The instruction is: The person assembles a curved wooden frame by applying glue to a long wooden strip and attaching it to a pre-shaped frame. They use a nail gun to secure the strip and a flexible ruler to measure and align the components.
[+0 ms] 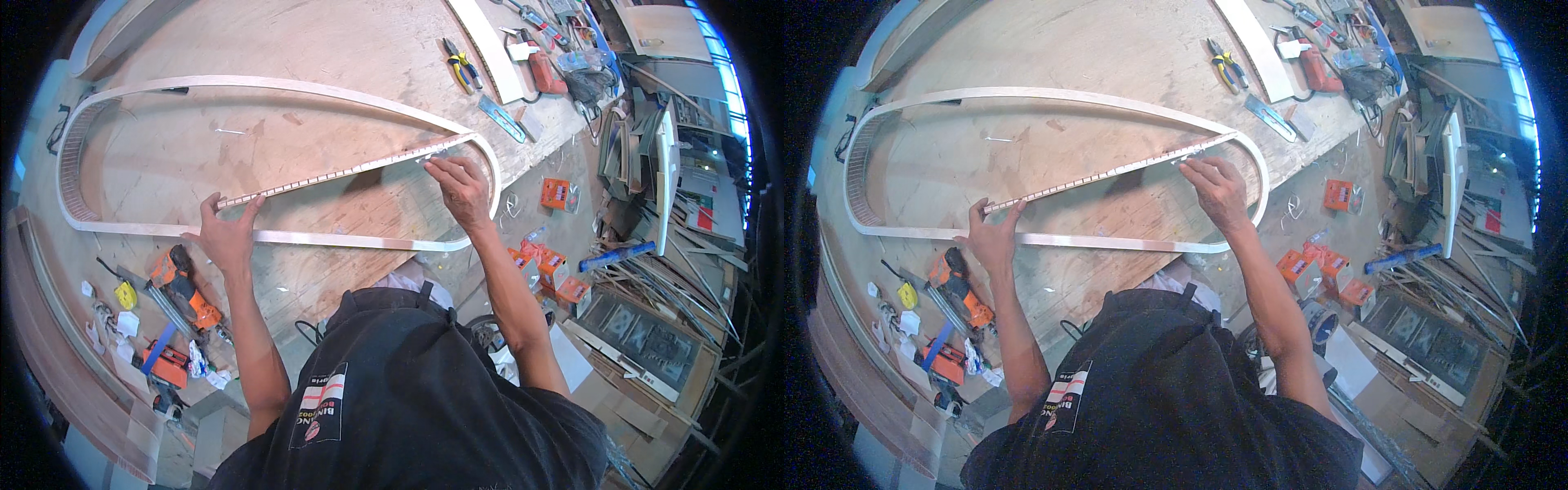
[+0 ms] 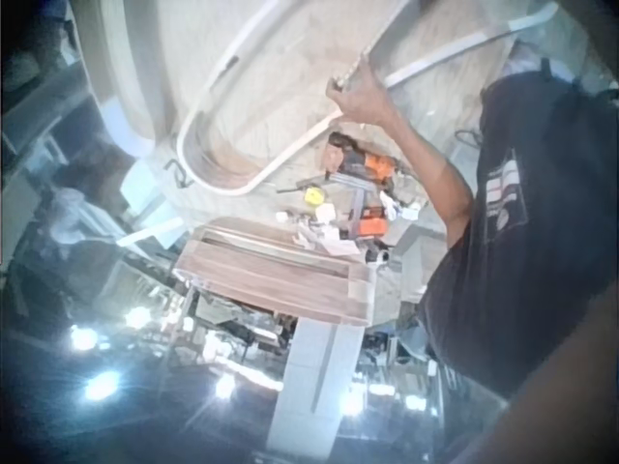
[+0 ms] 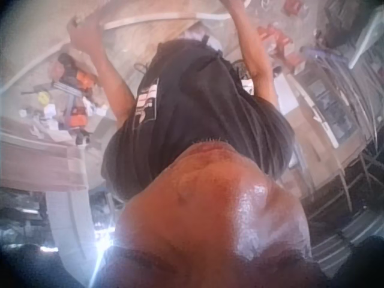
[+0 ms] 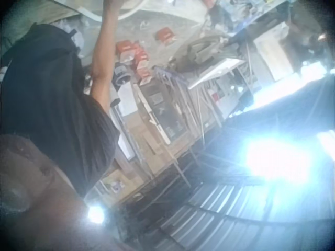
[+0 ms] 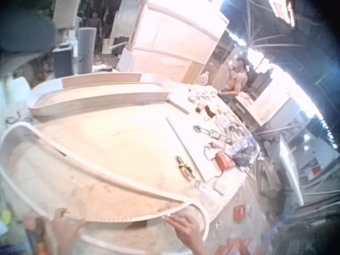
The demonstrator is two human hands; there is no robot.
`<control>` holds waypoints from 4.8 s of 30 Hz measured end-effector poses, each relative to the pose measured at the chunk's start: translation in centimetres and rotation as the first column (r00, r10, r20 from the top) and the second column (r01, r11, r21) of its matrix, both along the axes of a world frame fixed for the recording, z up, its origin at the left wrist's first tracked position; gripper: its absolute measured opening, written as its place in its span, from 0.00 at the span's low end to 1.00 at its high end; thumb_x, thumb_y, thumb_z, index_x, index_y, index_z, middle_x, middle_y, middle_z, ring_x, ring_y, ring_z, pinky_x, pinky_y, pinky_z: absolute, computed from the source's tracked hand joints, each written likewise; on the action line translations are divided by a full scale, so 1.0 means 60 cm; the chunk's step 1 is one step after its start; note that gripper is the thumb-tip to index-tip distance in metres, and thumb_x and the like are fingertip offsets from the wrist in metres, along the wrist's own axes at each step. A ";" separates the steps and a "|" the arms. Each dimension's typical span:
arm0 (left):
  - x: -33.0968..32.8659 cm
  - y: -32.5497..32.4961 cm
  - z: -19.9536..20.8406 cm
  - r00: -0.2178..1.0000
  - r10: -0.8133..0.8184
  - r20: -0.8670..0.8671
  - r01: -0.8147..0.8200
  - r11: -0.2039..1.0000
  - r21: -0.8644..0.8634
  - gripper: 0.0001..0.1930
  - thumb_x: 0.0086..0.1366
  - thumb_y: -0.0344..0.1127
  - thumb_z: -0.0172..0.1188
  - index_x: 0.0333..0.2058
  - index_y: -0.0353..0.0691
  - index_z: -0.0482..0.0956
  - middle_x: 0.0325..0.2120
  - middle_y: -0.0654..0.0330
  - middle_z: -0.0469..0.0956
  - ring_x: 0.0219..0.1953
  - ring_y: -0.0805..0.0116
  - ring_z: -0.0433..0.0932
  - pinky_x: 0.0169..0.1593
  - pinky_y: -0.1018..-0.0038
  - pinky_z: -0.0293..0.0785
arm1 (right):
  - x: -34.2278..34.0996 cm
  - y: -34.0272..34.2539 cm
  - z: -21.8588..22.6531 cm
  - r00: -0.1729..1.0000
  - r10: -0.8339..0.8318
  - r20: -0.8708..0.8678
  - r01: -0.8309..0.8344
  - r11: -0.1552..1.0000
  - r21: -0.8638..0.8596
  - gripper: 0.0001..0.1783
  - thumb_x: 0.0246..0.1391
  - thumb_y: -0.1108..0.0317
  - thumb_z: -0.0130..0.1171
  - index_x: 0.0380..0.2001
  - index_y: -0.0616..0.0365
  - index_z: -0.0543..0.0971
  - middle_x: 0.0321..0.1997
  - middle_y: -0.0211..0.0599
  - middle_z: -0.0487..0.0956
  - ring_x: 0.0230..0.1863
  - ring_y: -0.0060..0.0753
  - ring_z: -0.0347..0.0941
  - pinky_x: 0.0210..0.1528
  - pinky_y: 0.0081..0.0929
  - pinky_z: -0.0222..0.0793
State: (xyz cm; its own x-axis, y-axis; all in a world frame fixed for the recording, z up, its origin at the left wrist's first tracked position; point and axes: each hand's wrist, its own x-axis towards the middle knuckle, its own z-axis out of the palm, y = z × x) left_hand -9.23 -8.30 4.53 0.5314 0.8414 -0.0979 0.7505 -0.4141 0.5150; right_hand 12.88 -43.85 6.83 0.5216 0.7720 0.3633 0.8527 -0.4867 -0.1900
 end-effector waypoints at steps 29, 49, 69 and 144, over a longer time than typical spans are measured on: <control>-0.012 0.003 -0.014 0.999 -0.008 0.052 0.007 1.000 0.028 0.44 0.47 0.66 0.76 0.54 0.38 0.77 0.44 0.52 0.85 0.52 0.52 0.82 0.73 0.36 0.28 | 0.011 0.007 0.075 0.956 -0.258 -0.137 0.288 0.912 0.291 0.18 0.50 0.83 0.65 0.44 0.54 0.87 0.41 0.35 0.86 0.44 0.39 0.79 0.49 0.33 0.73; -0.053 0.108 -0.051 0.899 -0.355 0.257 0.364 0.931 0.012 0.12 0.57 0.30 0.70 0.41 0.45 0.87 0.38 0.57 0.87 0.44 0.58 0.84 0.76 0.40 0.29 | -0.260 0.360 -0.025 0.941 0.335 -0.052 -0.326 0.937 0.127 0.26 0.49 0.72 0.62 0.55 0.52 0.82 0.52 0.29 0.78 0.47 0.33 0.74 0.48 0.33 0.68; -0.046 0.157 -0.019 0.874 -0.431 0.222 0.469 0.869 -0.159 0.09 0.57 0.31 0.70 0.38 0.43 0.90 0.34 0.53 0.87 0.36 0.55 0.86 0.42 0.65 0.80 | -0.293 0.434 -0.047 0.917 0.373 -0.143 -0.359 0.926 0.112 0.25 0.47 0.71 0.61 0.52 0.57 0.82 0.41 0.34 0.74 0.40 0.37 0.72 0.40 0.33 0.72; -0.040 0.155 -0.034 0.846 -0.455 0.278 0.490 0.869 -0.069 0.08 0.56 0.30 0.70 0.36 0.45 0.89 0.26 0.49 0.82 0.32 0.51 0.81 0.38 0.61 0.74 | -0.178 0.262 -0.066 0.983 0.119 0.138 -0.147 0.965 0.217 0.27 0.39 0.76 0.65 0.49 0.49 0.85 0.34 0.25 0.75 0.30 0.28 0.69 0.28 0.25 0.69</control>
